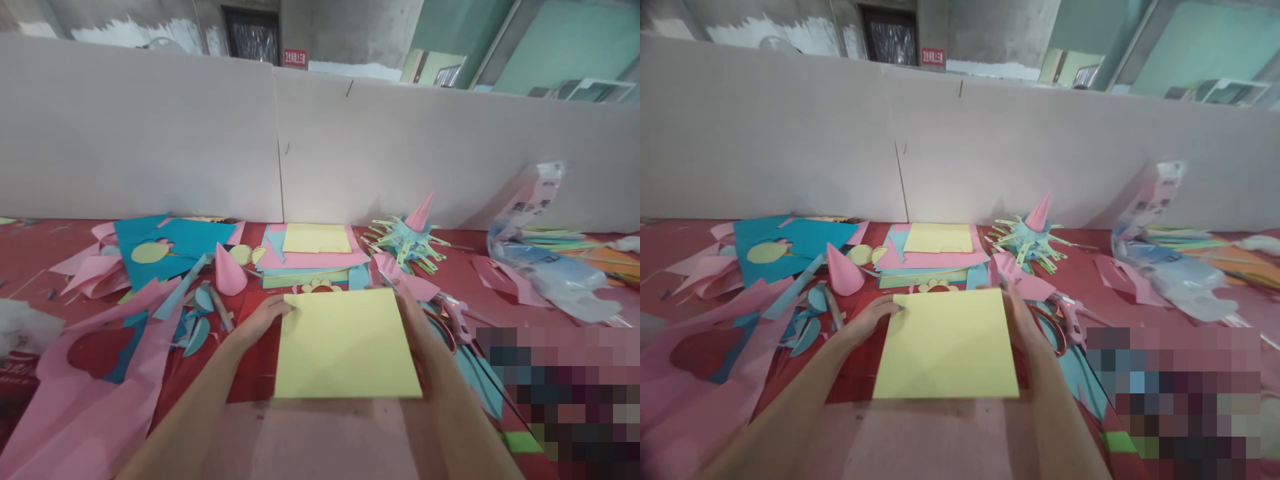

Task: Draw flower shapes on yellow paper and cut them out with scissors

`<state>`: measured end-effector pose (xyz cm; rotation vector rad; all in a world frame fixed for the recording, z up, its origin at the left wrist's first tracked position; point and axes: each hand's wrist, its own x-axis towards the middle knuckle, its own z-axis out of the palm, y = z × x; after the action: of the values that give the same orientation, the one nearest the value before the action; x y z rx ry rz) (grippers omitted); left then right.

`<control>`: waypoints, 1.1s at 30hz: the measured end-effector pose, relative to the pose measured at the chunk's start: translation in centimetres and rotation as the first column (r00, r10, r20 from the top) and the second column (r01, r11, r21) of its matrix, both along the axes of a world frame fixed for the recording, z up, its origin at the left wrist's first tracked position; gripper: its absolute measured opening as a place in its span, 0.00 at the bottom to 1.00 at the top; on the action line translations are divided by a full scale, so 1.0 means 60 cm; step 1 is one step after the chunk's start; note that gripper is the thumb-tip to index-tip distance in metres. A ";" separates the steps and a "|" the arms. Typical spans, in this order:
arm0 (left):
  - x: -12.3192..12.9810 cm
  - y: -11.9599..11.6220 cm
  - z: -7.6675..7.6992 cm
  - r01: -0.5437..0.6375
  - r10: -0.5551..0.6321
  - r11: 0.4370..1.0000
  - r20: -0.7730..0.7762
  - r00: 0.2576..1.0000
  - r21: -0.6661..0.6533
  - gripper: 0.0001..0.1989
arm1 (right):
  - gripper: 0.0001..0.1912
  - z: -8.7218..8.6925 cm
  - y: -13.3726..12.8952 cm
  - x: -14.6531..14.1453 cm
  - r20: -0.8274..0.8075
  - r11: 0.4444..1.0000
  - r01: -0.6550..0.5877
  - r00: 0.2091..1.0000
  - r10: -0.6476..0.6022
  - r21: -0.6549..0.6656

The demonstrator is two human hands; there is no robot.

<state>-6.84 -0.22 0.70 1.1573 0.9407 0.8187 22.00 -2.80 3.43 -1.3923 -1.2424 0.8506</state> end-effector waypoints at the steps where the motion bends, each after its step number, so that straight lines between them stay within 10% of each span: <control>1: 0.000 0.001 -0.002 -0.005 0.005 1.000 -0.023 1.000 0.016 0.13 | 0.27 -0.001 -0.004 -0.005 -0.035 0.997 -0.054 0.998 0.052 -0.061; 8: 0.006 0.000 0.005 0.145 -0.119 0.982 -0.195 0.973 0.124 0.12 | 0.23 0.014 -0.026 -0.036 -0.451 0.643 -0.660 0.745 0.492 -0.389; 16: 0.018 0.004 -0.003 0.063 0.027 0.956 -0.301 0.953 0.286 0.14 | 0.13 -0.004 -0.015 -0.037 -0.137 0.709 -0.571 0.809 0.572 -0.414; 21: 0.014 0.015 -0.007 -0.097 0.202 0.940 -0.307 0.930 0.326 0.16 | 0.14 -0.015 -0.007 -0.034 -0.094 0.855 -0.413 0.910 0.405 -0.315; 25: 0.010 0.019 -0.009 -0.204 0.285 0.922 -0.218 0.933 0.329 0.16 | 0.15 -0.011 -0.012 -0.034 -0.097 0.820 -0.454 0.887 0.450 -0.349; 33: 0.017 0.009 0.005 -0.039 0.153 0.939 -0.314 0.937 0.341 0.14 | 0.17 -0.006 -0.006 -0.051 -0.075 0.879 -0.414 0.910 0.409 -0.237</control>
<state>-5.81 0.30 1.00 1.5892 1.1798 0.8982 18.96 -3.16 3.09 -1.3226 -1.4816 1.3528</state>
